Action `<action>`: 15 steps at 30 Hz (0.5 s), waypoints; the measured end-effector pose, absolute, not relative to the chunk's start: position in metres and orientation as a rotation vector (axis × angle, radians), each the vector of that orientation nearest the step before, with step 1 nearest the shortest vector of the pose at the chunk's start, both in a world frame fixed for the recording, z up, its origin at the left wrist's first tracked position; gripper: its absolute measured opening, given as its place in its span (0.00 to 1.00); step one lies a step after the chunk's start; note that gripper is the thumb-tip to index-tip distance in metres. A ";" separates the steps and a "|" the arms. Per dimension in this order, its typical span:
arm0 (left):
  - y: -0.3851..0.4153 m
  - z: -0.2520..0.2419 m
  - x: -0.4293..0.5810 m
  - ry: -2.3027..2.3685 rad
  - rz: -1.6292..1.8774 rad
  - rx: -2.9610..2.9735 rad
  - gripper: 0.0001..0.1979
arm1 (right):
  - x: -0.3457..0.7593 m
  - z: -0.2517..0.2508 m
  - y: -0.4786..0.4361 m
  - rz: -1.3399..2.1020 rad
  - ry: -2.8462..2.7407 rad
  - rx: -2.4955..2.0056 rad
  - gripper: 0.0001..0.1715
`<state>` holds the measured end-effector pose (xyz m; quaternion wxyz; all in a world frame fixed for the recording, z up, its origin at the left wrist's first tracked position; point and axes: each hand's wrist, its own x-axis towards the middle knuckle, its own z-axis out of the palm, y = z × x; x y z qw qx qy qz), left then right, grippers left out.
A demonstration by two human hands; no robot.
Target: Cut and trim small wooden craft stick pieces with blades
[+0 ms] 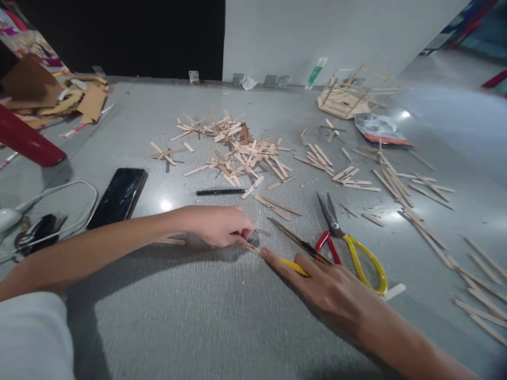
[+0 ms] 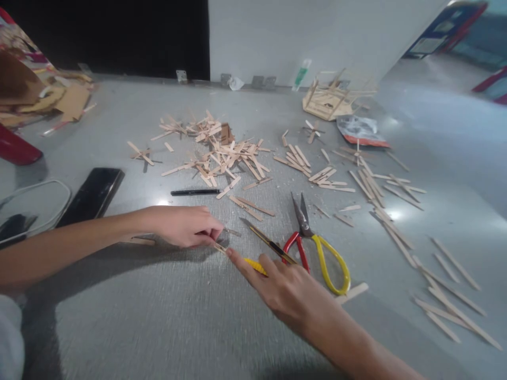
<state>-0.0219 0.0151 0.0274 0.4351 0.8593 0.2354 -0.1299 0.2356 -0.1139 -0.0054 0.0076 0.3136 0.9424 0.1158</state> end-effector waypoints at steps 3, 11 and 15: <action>0.015 0.028 -0.023 0.577 -0.339 2.078 0.12 | 0.238 -0.010 -0.113 0.259 2.980 1.019 0.51; 0.015 0.030 -0.023 0.571 -0.337 2.073 0.11 | 0.237 -0.012 -0.117 0.296 2.945 1.064 0.50; 0.015 0.031 -0.022 0.575 -0.343 2.060 0.11 | 0.236 -0.010 -0.118 0.288 2.949 1.053 0.50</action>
